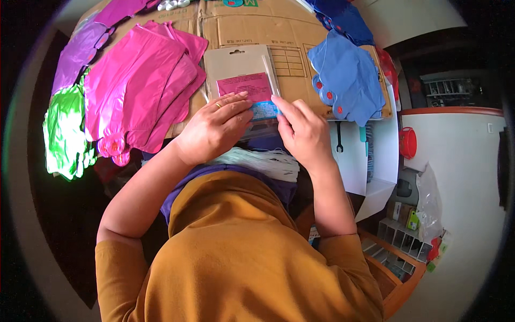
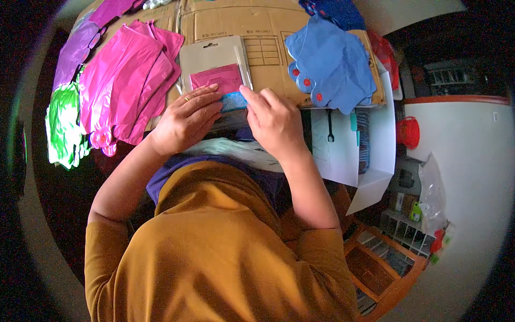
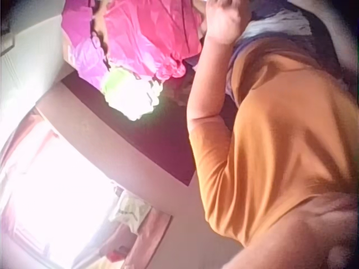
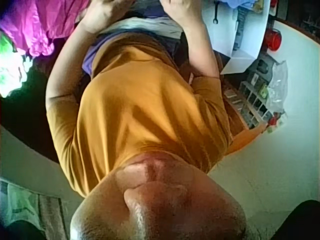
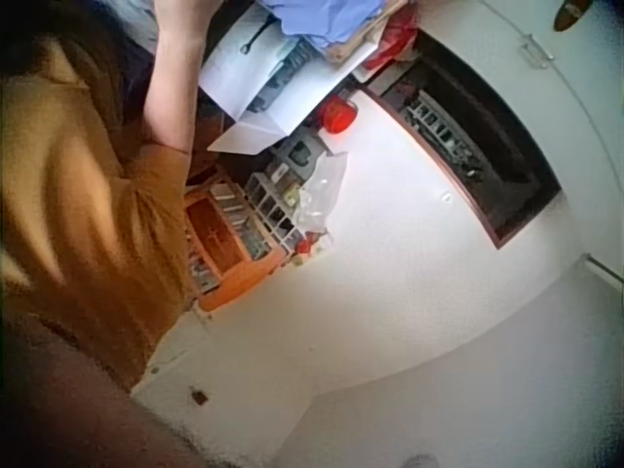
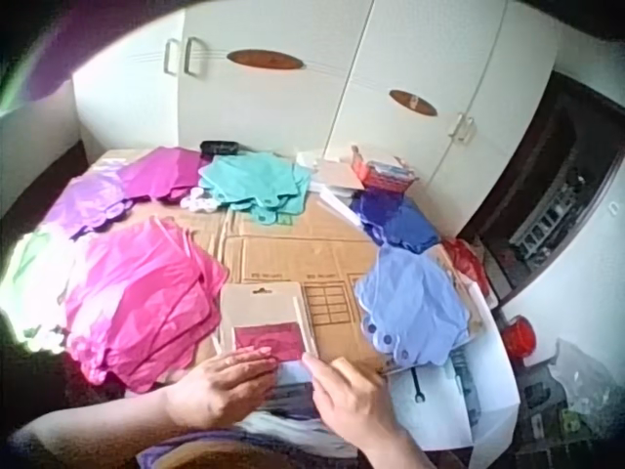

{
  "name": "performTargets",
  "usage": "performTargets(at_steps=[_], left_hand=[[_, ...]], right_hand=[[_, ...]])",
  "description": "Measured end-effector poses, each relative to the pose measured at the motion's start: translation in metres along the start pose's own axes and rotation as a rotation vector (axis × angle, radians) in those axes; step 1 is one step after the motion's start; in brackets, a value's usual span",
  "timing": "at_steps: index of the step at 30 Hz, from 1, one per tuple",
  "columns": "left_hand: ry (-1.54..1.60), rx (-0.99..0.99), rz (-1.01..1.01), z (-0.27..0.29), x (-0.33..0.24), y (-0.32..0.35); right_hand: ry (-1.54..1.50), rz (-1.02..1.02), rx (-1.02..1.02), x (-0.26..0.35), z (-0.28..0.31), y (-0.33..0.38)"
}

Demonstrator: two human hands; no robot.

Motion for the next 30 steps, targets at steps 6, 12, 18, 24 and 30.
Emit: performTargets(at_steps=[6,12,18,24,30], left_hand=[[0.009,0.024,0.001,-0.001,-0.001,-0.001],[0.019,0.049,0.005,-0.002,-0.001,-0.001],[-0.058,0.105,-0.055,-0.007,-0.006,0.001],[-0.079,0.13,-0.012,-0.011,-0.003,-0.001],[-0.009,0.14,0.068,-0.01,0.004,-0.003]], right_hand=[[0.274,0.264,-0.134,0.013,-0.006,0.005],[0.315,0.262,-0.166,0.009,0.01,0.013],[-0.028,0.073,-0.164,-0.009,0.031,0.038],[-0.106,0.042,-0.129,-0.024,0.008,0.023],[-0.289,-0.015,-0.025,-0.034,0.006,0.015]])
Point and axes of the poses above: each hand's wrist, its own y-axis away from the middle knuckle, its own z-axis out of the back of the hand, x = y × z, the point moved 10 cm from there along -y, towards the middle knuckle, and after that the axes turned 4 degrees about x, right-handed, at the moved point
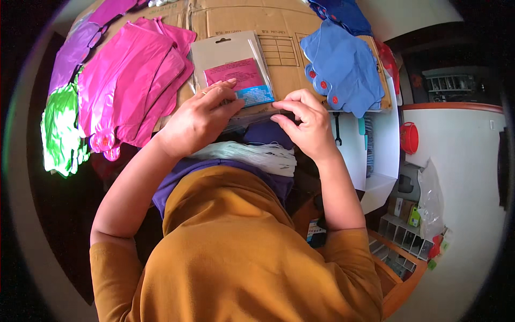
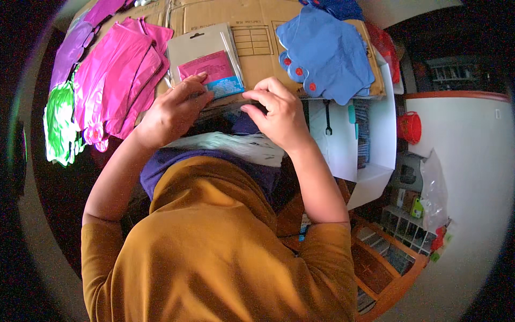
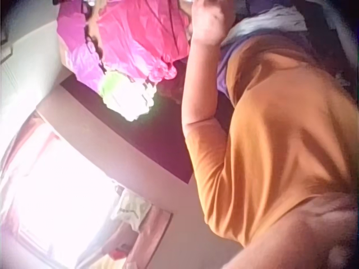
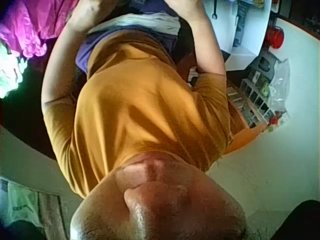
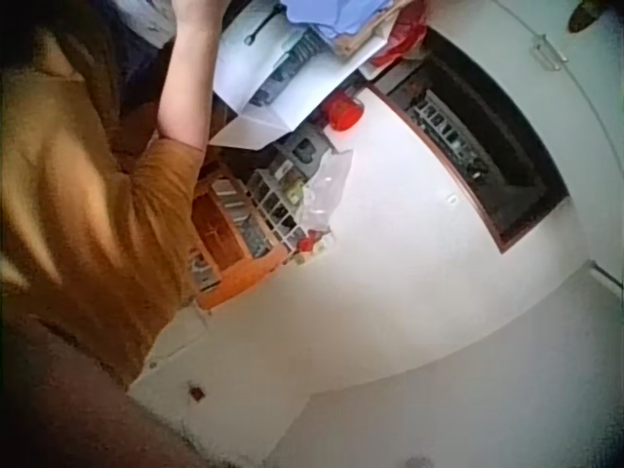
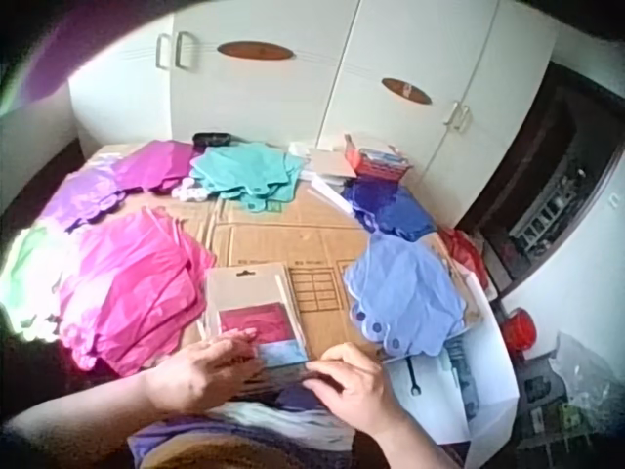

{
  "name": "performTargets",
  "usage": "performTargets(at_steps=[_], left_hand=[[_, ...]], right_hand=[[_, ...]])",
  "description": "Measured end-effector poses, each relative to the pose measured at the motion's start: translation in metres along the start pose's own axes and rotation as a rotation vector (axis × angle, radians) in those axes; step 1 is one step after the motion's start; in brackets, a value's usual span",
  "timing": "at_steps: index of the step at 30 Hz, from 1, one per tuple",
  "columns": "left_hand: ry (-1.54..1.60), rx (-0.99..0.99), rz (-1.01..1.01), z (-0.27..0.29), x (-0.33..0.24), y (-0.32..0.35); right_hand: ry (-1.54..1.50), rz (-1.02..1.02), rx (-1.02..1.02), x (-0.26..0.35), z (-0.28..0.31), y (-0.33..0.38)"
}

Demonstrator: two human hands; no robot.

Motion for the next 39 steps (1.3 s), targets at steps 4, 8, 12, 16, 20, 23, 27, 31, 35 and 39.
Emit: performTargets(at_steps=[4,8,12,16,20,23,27,31,35,39], left_hand=[[0.021,-0.004,0.006,0.002,0.0,0.001],[0.003,0.001,0.006,0.001,0.0,0.001],[0.004,0.005,0.0,0.001,0.0,0.001],[0.01,0.018,0.004,0.0,0.001,0.001],[-0.004,0.028,0.004,0.0,0.0,0.0],[0.017,0.027,0.017,0.0,0.001,0.0],[0.078,0.019,0.036,0.002,0.003,-0.002],[0.115,0.02,0.048,0.0,0.004,-0.001],[0.08,0.024,0.047,0.002,0.002,-0.002],[0.109,0.002,0.039,0.003,0.003,-0.002]], right_hand=[[0.032,0.033,-0.005,0.0,-0.003,-0.001],[0.324,0.32,-0.049,0.025,-0.007,0.006],[0.409,0.482,-0.11,0.032,-0.012,0.018],[0.432,0.487,-0.112,0.033,-0.014,0.018],[0.443,0.409,-0.04,0.026,-0.02,0.021],[0.392,0.336,0.01,0.025,-0.021,0.021],[0.179,0.309,0.297,0.051,-0.039,0.046],[-0.089,0.196,0.347,0.066,-0.038,0.067],[0.11,0.065,-0.013,0.032,0.008,0.032],[0.277,0.182,-0.021,0.029,-0.008,0.013]])
Point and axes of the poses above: each hand's wrist, its own y-axis away from the middle knuckle, its own z-axis out of the back of the hand, x = y × z, the point moved 10 cm from there along -y, towards the middle knuckle, and after that the axes turned 4 degrees about x, right-handed, at the moved point
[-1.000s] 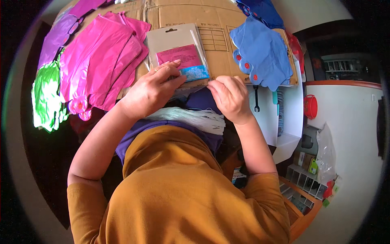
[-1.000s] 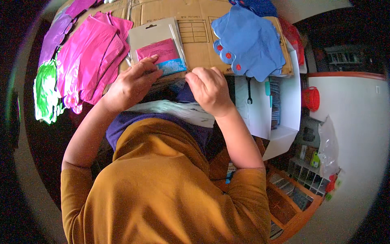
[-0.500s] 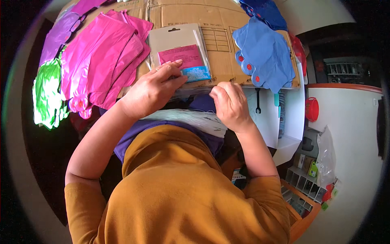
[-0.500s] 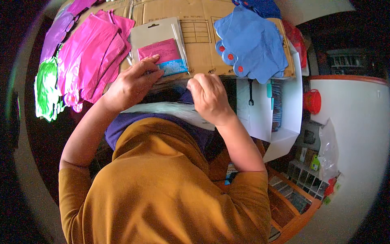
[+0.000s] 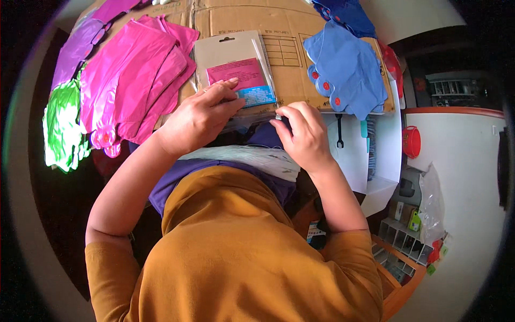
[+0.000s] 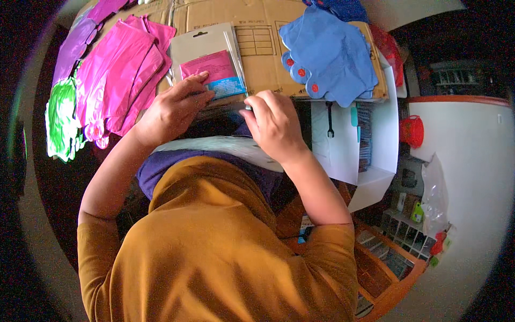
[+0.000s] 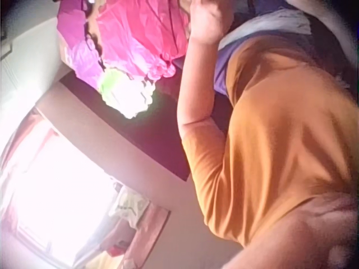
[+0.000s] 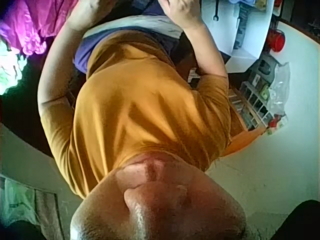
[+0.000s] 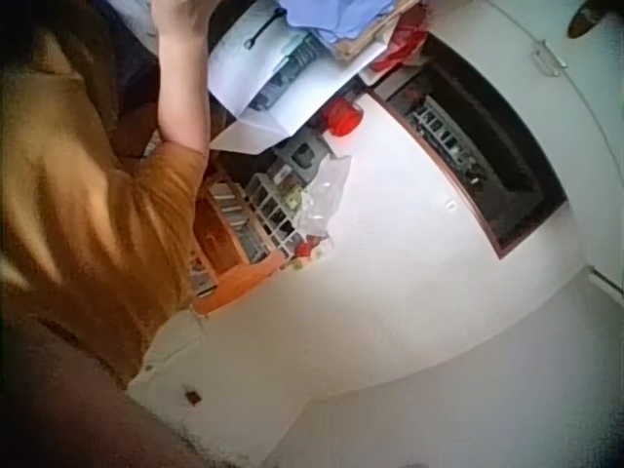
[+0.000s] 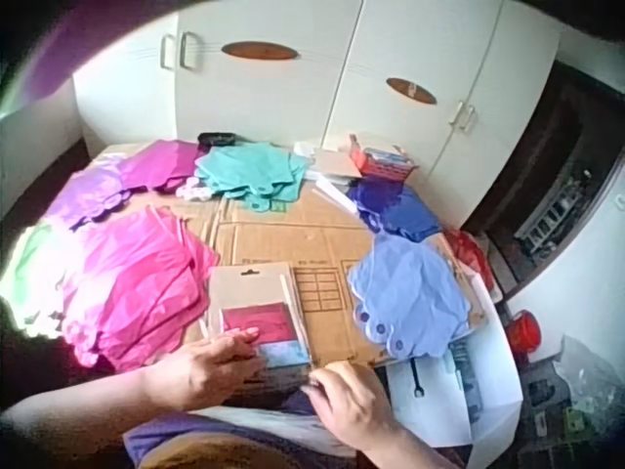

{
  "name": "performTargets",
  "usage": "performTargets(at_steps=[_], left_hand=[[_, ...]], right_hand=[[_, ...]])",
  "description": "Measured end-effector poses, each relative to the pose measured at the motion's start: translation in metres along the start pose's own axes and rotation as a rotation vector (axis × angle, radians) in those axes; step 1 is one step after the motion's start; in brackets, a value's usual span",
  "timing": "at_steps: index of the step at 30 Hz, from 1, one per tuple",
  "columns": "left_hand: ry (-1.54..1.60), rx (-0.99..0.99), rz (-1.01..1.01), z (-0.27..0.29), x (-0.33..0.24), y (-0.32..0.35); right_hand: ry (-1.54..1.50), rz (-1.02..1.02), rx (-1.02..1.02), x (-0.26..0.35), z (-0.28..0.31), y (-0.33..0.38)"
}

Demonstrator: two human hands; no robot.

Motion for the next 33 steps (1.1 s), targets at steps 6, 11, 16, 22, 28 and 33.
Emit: performTargets(at_steps=[6,11,16,22,28,33], left_hand=[[0.003,0.004,-0.001,-0.001,0.001,0.001],[-0.02,0.004,-0.004,-0.001,0.0,-0.001],[-0.043,-0.016,-0.007,0.001,0.0,0.002],[-0.011,-0.004,0.001,0.0,0.001,0.001],[0.005,-0.006,-0.004,0.001,0.002,0.002],[0.021,-0.001,-0.008,-0.001,0.003,0.003]], right_hand=[[0.035,0.036,0.013,0.0,-0.011,0.006],[-0.365,0.214,0.292,0.064,-0.026,0.06],[-0.245,-0.123,0.104,0.009,0.006,0.048],[0.06,0.044,-0.02,0.012,0.003,-0.003],[0.187,0.101,0.021,0.006,-0.017,0.004],[-0.115,0.247,0.233,0.057,-0.024,0.041]])
Point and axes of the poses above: each hand's wrist, its own y-axis away from the middle knuckle, its own z-axis out of the back of the hand, x = y × z, the point moved 10 cm from there along -y, towards the middle knuckle, and after that the axes turned 4 degrees about x, right-handed, at the moved point
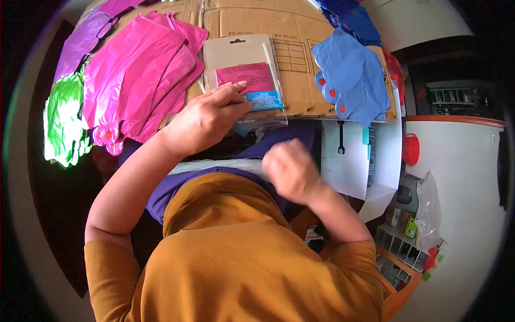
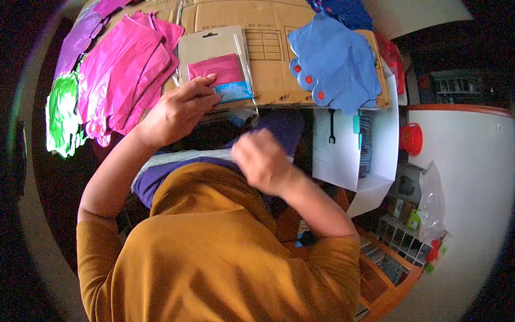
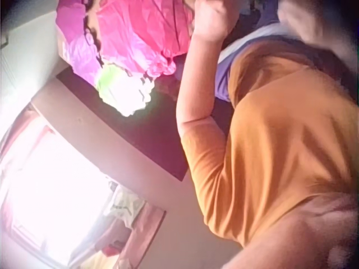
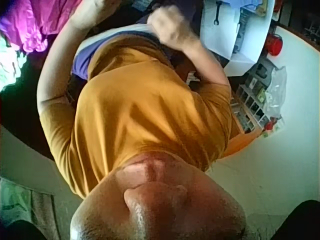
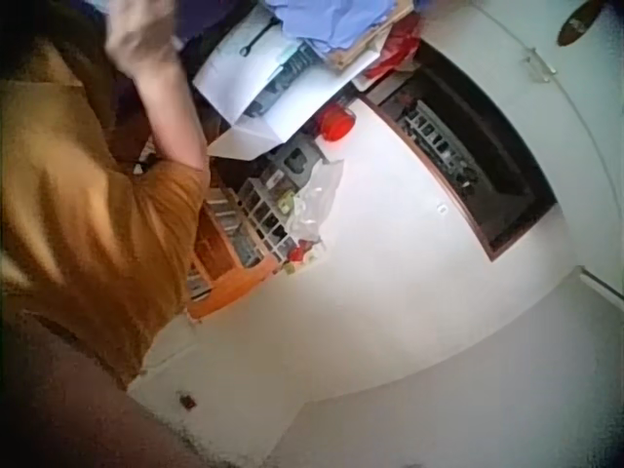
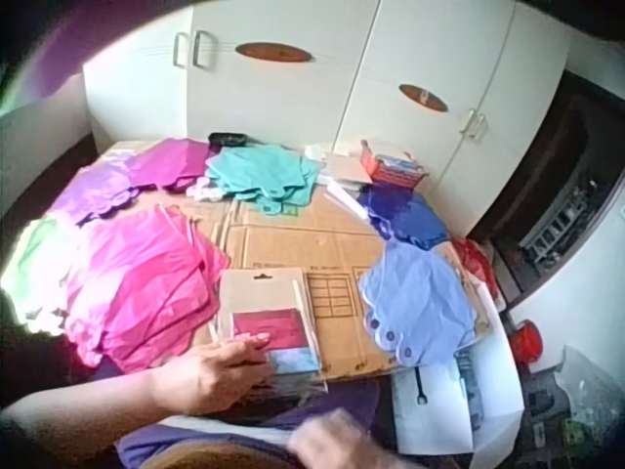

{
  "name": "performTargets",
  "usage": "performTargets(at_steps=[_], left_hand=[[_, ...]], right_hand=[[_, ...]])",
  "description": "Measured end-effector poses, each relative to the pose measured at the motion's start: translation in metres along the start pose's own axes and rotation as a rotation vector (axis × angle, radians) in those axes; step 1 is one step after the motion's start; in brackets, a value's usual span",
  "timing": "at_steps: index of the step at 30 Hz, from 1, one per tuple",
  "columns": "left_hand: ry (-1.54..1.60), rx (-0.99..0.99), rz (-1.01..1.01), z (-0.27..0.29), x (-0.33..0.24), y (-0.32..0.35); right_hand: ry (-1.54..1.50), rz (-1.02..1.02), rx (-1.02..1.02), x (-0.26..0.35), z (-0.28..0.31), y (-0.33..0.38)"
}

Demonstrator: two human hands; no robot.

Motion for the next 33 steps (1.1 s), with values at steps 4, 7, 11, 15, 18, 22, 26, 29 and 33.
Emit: performTargets(at_steps=[4,7,11,15,18,22,26,29,33], left_hand=[[0.006,-0.006,0.002,0.001,-0.001,0.0],[0.002,-0.011,0.024,0.003,0.0,0.002],[0.016,-0.018,0.021,0.001,0.003,0.002],[0.009,-0.032,0.01,0.003,-0.001,0.0],[0.01,-0.034,0.011,0.003,0.001,0.0],[-0.013,-0.033,0.018,0.003,0.002,-0.001],[0.01,-0.033,0.031,0.005,0.005,-0.001],[0.018,-0.033,0.044,0.004,0.007,0.0],[0.016,-0.041,0.037,0.003,0.007,-0.001]], right_hand=[[-0.169,-0.069,-0.018,0.013,0.007,0.011],[-0.035,-0.344,-0.219,-0.034,0.039,0.009],[0.204,-0.256,-0.261,-0.045,0.043,-0.019],[0.325,-0.199,-0.243,-0.051,0.027,-0.026],[0.389,-0.167,-0.213,-0.052,0.022,-0.028],[0.38,-0.14,-0.237,-0.05,0.026,-0.028],[0.228,-0.191,-0.3,-0.057,0.035,-0.026],[0.176,-0.197,-0.288,-0.061,0.035,-0.025],[0.179,-0.173,-0.237,-0.062,0.033,-0.031]])
Point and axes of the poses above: each hand's wrist, its own y-axis away from the middle knuckle, its own z-axis out of the back of the hand, x = y × z, the point moved 10 cm from there along -y, towards the middle knuckle, and after that the axes turned 4 degrees about x, right-handed, at the moved point
